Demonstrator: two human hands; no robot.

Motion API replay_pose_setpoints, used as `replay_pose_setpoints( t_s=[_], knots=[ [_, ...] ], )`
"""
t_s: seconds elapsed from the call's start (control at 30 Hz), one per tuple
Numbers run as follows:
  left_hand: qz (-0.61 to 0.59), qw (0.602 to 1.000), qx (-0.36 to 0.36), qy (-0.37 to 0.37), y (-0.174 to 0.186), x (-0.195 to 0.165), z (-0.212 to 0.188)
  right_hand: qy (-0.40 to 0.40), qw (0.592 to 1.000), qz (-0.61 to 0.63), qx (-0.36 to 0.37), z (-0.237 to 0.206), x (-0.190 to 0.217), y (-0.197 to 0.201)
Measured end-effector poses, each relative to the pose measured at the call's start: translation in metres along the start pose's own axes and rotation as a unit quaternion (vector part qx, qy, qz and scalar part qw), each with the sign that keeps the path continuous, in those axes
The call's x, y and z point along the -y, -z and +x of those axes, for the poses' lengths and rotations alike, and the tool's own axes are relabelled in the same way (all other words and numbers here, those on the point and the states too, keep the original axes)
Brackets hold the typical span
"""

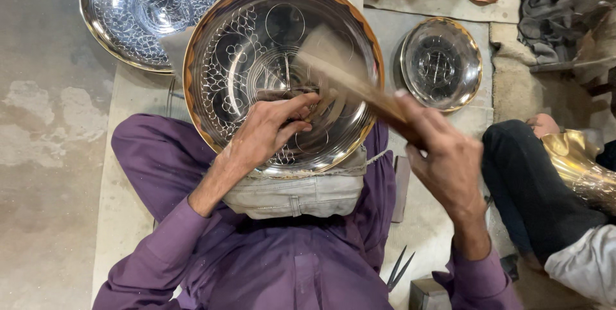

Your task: The person sits cross-legged on the floor with a large metal tray on a cushion on their lap and engraves decorative floral and geometric patterns into its surface. They hold a small chisel against the tray with one hand and strike it with a wooden mallet held in the other hand, repositioning the chisel repeatedly to work different areas of the pattern.

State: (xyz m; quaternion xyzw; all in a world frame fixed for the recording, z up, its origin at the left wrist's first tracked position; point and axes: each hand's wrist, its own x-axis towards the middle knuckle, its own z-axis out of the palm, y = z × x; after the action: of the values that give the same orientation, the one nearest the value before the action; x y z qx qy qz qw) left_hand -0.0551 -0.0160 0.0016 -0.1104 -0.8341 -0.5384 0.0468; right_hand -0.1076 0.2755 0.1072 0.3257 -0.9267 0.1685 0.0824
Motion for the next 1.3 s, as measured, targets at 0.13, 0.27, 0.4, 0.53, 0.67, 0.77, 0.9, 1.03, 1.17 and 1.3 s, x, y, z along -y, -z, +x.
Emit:
replay_pose_setpoints(
  t_s=[0.13,0.27,0.4,0.53,0.67,0.77,0.9,1.03,1.17,1.3],
  knots=[
    [-0.013,1.000,-0.017,-0.008,0.000,-0.003,0.000,-0.038,0.997,0.061,-0.017,-0.001,0.002,0.001],
    [-0.005,1.000,-0.012,-0.018,0.000,-0.001,0.000,-0.052,0.984,-0.139,0.093,-0.004,-0.002,0.000],
    [0.004,1.000,-0.001,-0.011,-0.001,0.000,0.000,-0.054,0.998,0.008,-0.012,-0.009,-0.009,-0.008],
    [-0.020,1.000,0.011,-0.004,0.000,0.001,0.000,-0.051,0.995,-0.084,0.014,-0.016,-0.011,-0.009],
    [-0.010,1.000,0.013,-0.003,0.001,-0.002,0.001,-0.096,0.980,0.170,-0.040,-0.016,-0.005,-0.010],
    [-0.003,1.000,0.022,-0.010,0.004,-0.004,0.002,-0.054,0.988,-0.138,0.044,-0.015,0.000,-0.008],
    [0.012,0.999,0.035,-0.014,0.006,-0.006,0.003,-0.060,0.996,0.070,-0.022,-0.019,0.002,-0.011],
    [0.033,0.997,0.038,-0.067,0.008,-0.005,0.004,-0.084,0.996,0.004,-0.026,-0.036,-0.001,-0.021],
    [0.019,0.994,0.068,-0.086,0.010,-0.002,0.007,-0.124,0.970,0.188,-0.092,-0.058,-0.007,-0.044],
    [0.046,0.986,0.129,-0.090,0.011,0.001,0.014,-0.107,0.988,0.060,-0.096,-0.084,-0.011,-0.066]
  ],
)
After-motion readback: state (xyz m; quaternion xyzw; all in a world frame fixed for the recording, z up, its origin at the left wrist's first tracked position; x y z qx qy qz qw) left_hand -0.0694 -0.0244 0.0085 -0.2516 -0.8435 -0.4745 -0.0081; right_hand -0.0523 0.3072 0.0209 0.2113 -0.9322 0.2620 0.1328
